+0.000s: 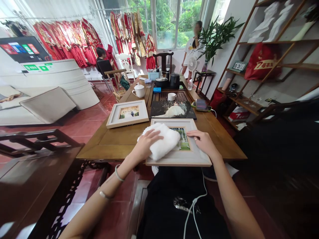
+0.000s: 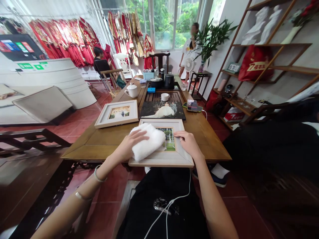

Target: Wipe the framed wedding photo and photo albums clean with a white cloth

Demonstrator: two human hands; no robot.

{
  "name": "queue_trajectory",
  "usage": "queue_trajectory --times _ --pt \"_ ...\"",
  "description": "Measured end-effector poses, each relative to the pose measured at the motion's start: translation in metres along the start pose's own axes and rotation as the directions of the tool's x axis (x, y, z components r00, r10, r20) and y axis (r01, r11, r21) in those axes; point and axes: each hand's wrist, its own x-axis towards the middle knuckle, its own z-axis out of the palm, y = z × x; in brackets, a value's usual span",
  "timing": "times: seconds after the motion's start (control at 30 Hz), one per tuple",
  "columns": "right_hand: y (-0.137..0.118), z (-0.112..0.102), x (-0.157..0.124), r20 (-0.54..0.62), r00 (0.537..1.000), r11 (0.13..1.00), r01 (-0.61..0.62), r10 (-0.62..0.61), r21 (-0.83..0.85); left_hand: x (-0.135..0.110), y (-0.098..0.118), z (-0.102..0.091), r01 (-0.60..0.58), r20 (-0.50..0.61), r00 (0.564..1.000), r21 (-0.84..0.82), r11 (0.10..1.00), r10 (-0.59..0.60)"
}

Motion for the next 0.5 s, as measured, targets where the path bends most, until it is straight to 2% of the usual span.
queue_trajectory --times 0.13,0.33,0.5 --pt "0.001 0.0 0.0 0.001 1.0 1.0 -0.001 0.001 0.005 0.023 -0.008 0.001 0.024 -0.04 0.999 0.061 0.998 -0.022" --pt "0.005 0.001 -0.001 0.023 1.0 1.0 -0.015 0.014 0.009 0.052 -0.01 0.003 0.106 -0.155 0.983 0.079 0.991 -0.093" --pt "0.005 0.0 -0.003 0.022 1.0 1.0 -0.019 0.018 0.011 0.071 -0.006 0.003 0.141 -0.15 0.981 0.129 0.982 -0.121"
